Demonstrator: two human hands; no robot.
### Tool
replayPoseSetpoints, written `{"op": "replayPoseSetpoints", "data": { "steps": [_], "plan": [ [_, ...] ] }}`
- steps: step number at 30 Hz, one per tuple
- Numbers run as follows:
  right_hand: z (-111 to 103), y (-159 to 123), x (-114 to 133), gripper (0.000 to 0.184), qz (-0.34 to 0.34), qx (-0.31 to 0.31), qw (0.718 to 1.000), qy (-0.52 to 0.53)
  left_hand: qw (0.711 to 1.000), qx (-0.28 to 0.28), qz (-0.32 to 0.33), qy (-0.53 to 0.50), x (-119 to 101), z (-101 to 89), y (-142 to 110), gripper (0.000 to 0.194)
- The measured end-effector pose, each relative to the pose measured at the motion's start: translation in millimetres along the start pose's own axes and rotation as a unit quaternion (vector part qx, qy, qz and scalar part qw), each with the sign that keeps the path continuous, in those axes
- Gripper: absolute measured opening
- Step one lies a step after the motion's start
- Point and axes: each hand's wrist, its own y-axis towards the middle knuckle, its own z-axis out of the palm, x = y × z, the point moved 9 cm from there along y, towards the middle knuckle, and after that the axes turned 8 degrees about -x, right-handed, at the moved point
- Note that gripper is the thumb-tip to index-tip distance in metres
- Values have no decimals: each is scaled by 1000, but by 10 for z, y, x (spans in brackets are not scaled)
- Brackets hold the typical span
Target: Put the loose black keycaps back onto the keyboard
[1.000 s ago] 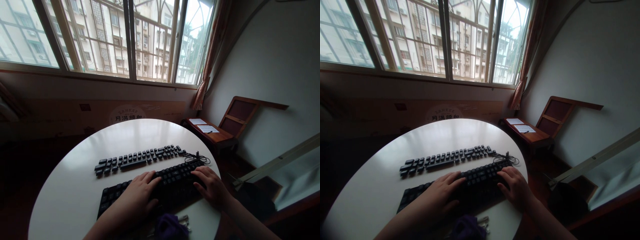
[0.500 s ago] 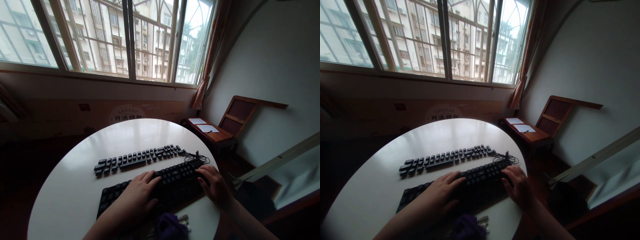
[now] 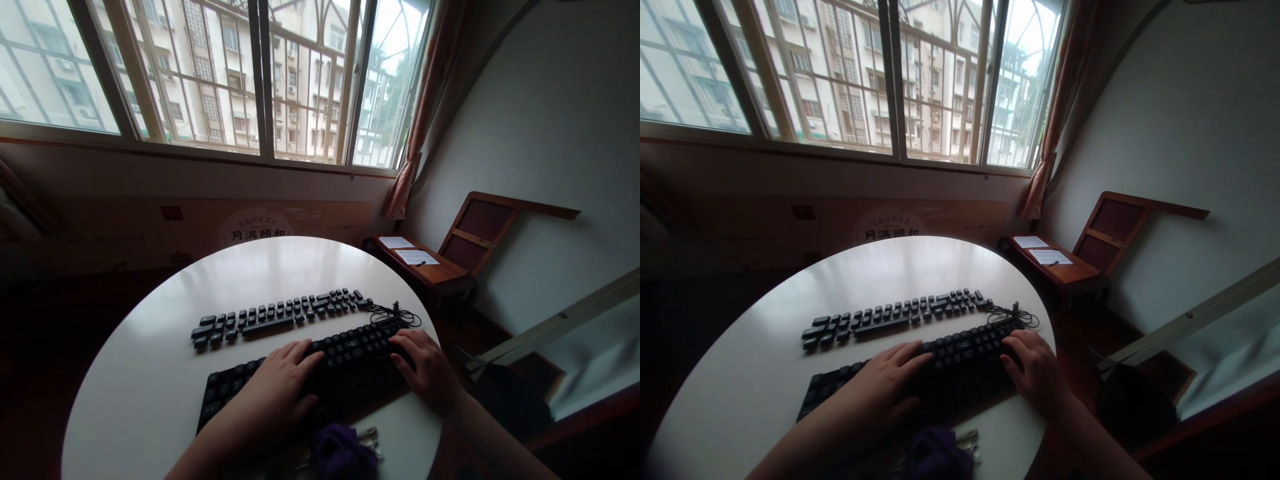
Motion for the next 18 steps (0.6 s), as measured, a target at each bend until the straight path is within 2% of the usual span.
{"op": "replayPoseSetpoints", "data": {
  "steps": [18],
  "plan": [
    [-14,-9,-17,28,4,-8,1000,17,1000,8,-2,-10,-35,-21,-4,66]
  ]
}}
